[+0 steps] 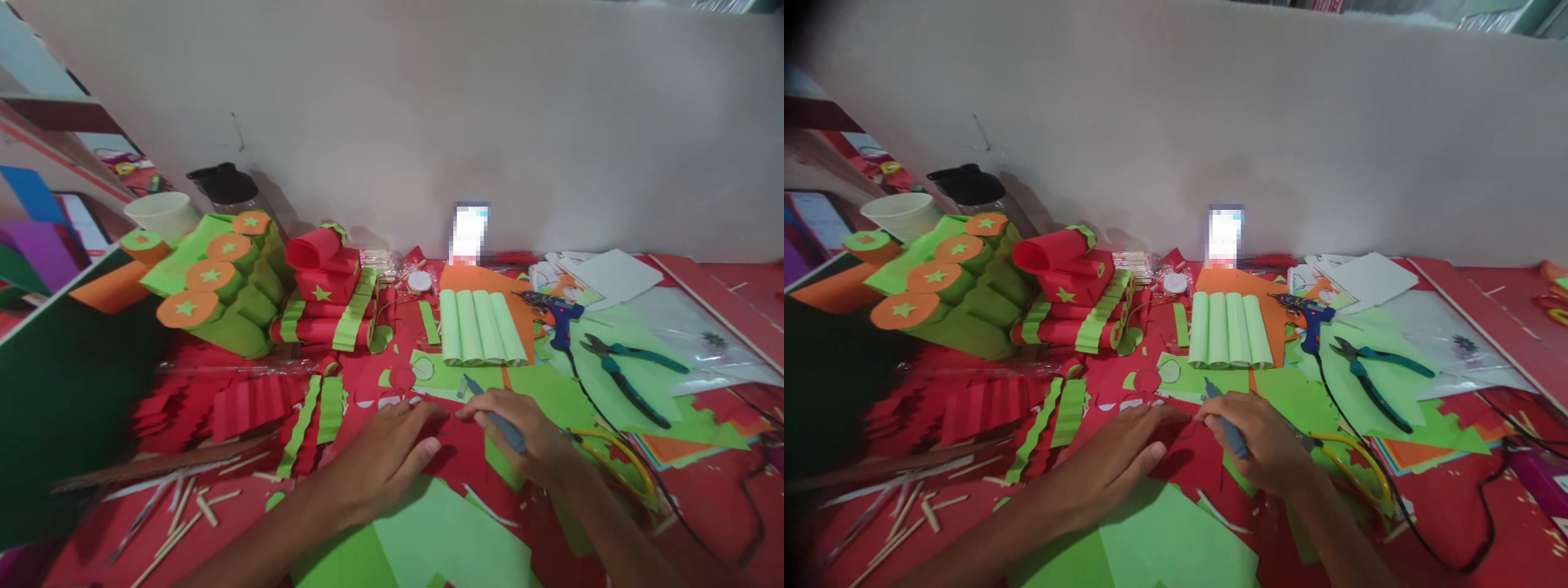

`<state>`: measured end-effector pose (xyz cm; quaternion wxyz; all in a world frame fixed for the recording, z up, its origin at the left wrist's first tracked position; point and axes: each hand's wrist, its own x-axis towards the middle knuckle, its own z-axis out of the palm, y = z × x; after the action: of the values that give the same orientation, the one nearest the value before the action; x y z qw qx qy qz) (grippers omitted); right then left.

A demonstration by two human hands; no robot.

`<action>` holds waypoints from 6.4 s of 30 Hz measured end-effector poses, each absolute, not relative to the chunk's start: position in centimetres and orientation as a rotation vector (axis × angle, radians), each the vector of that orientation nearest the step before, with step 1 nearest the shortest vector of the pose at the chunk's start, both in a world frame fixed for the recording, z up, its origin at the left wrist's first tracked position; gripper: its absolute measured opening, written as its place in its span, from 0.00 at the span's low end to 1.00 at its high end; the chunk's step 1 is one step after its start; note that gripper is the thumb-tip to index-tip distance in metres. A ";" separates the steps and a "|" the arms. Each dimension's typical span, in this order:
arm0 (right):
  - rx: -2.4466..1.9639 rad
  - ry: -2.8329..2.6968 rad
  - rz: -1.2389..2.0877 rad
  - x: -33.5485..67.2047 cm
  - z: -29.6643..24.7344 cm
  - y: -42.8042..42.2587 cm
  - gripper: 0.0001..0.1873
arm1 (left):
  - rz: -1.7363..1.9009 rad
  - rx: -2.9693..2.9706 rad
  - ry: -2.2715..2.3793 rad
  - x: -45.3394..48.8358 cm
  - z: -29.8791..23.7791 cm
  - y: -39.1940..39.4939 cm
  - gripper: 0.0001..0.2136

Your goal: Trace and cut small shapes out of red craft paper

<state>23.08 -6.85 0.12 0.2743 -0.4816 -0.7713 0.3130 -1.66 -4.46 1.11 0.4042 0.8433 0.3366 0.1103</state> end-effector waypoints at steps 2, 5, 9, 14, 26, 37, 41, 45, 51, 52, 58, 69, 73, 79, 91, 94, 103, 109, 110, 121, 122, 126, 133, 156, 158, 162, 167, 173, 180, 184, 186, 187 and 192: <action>-1.278 -2.214 0.784 22.8 -0.1 -6.7 0.11 | 0.267 2.196 0.841 -1.6 1.0 -4.5 0.22; -1.303 -2.308 0.751 22.4 -0.3 -6.6 0.10 | 0.260 2.261 0.840 -1.6 0.7 -4.5 0.22; -1.344 -2.391 0.710 22.2 -0.2 -6.6 0.10 | 0.258 2.334 0.832 -1.5 0.2 -4.8 0.22; -1.384 -2.422 0.672 21.8 0.1 -6.6 0.09 | 0.230 2.538 0.848 -1.1 -0.3 -5.7 0.22; -1.336 -2.302 0.762 21.5 -0.3 -6.4 0.11 | -0.154 2.764 0.881 0.7 -0.4 -8.8 0.24; -1.391 -1.571 1.311 21.0 -2.0 -5.8 0.13 | -0.138 2.724 0.949 1.3 -0.7 -9.8 0.23; -1.418 -1.640 1.247 20.4 -1.8 -5.3 0.08 | -0.114 2.723 0.959 1.2 -1.0 -9.9 0.22; -1.449 -1.732 1.171 20.5 -1.8 -5.3 0.07 | -0.153 2.768 0.956 1.3 -0.6 -9.9 0.22; -1.455 -1.793 1.146 20.6 -2.0 -5.4 0.07 | -0.237 2.798 0.952 1.5 -0.1 -9.7 0.21; -1.454 -1.799 1.143 20.5 -1.9 -5.4 0.07 | -0.233 2.789 0.955 1.5 -0.1 -9.6 0.21; -1.432 -1.767 1.151 20.3 -1.7 -5.4 0.08 | -0.157 2.749 0.956 1.4 -0.3 -9.6 0.20; -1.465 -1.746 1.131 20.3 -1.9 -5.4 0.08 | -0.197 2.804 0.914 1.0 0.2 -9.1 0.18; -1.455 -1.734 1.143 20.2 -1.9 -5.4 0.08 | -0.193 2.819 0.905 1.0 0.3 -9.0 0.18; -1.448 -1.709 1.148 20.2 -2.1 -5.4 0.08 | -0.128 2.839 0.928 1.0 -0.2 -8.9 0.17; -1.479 -1.666 1.155 20.2 -2.1 -5.6 0.09 | -0.015 2.802 0.948 0.9 -0.5 -8.7 0.15; -1.486 -1.649 1.148 20.2 -2.4 -5.6 0.10 | -0.017 2.787 0.968 0.9 -0.6 -8.6 0.14; -1.495 -1.596 1.193 20.3 -2.5 -5.5 0.10 | 0.023 2.814 0.979 0.8 -0.6 -8.6 0.13; -1.489 -1.515 1.213 20.1 -2.4 -5.4 0.10 | 0.083 2.834 0.985 0.7 -1.0 -8.8 0.13; -1.483 -1.506 1.220 20.1 -2.5 -5.4 0.10 | 0.089 2.836 0.981 0.7 -1.1 -8.8 0.13; -1.469 -1.489 1.202 20.1 -2.4 -5.6 0.08 | 0.056 2.824 0.992 0.7 -1.3 -8.6 0.15; -1.467 -1.496 1.197 20.1 -2.4 -5.5 0.08 | 0.049 2.826 0.981 0.7 -1.2 -8.6 0.15; -1.482 -1.506 1.162 20.1 -2.4 -5.5 0.07 | 0.034 2.820 0.984 0.7 -0.9 -8.5 0.14; -1.468 -1.532 1.120 20.1 -2.4 -5.7 0.06 | 0.051 2.816 0.999 0.8 -1.2 -8.5 0.14; -1.478 -1.563 1.095 20.5 -2.6 -5.8 0.05 | 0.084 2.815 1.016 0.7 -1.1 -8.6 0.14; -1.477 -1.559 1.092 20.5 -2.7 -5.8 0.06 | 0.104 2.810 1.029 0.7 -1.2 -8.6 0.14; -1.458 -1.533 1.112 20.6 -2.8 -5.8 0.07 | 0.112 2.826 1.014 0.6 -1.3 -8.5 0.14; -1.429 -1.444 1.030 20.9 -2.6 -6.1 0.09 | 0.111 2.837 1.024 0.5 -1.0 -8.5 0.13; -1.368 -1.838 0.665 22.2 -1.0 -6.0 0.14 | 0.159 2.746 1.032 0.3 -0.7 -8.1 0.13; -1.240 -2.420 0.484 22.9 -0.4 -5.9 0.21 | 0.148 2.646 1.103 0.2 0.1 -7.8 0.11; -1.242 -2.476 0.366 22.7 -0.8 -5.8 0.20 | 0.151 2.675 1.121 0.3 0.3 -7.6 0.12; -1.201 -2.493 0.338 22.7 -0.9 -5.8 0.18 | 0.121 2.695 1.108 0.4 0.5 -7.5 0.13; -1.182 -2.495 0.322 22.7 -0.9 -5.8 0.17 | 0.104 2.706 1.103 0.5 0.7 -7.5 0.14; -1.126 -2.367 0.320 22.5 -0.8 -6.2 0.07 | 0.195 2.778 1.088 0.3 2.1 -7.5 0.15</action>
<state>22.51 -6.23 -0.83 0.2481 -0.4131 -0.8683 0.1173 0.34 -7.48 2.10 0.0759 0.9264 0.3630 0.0650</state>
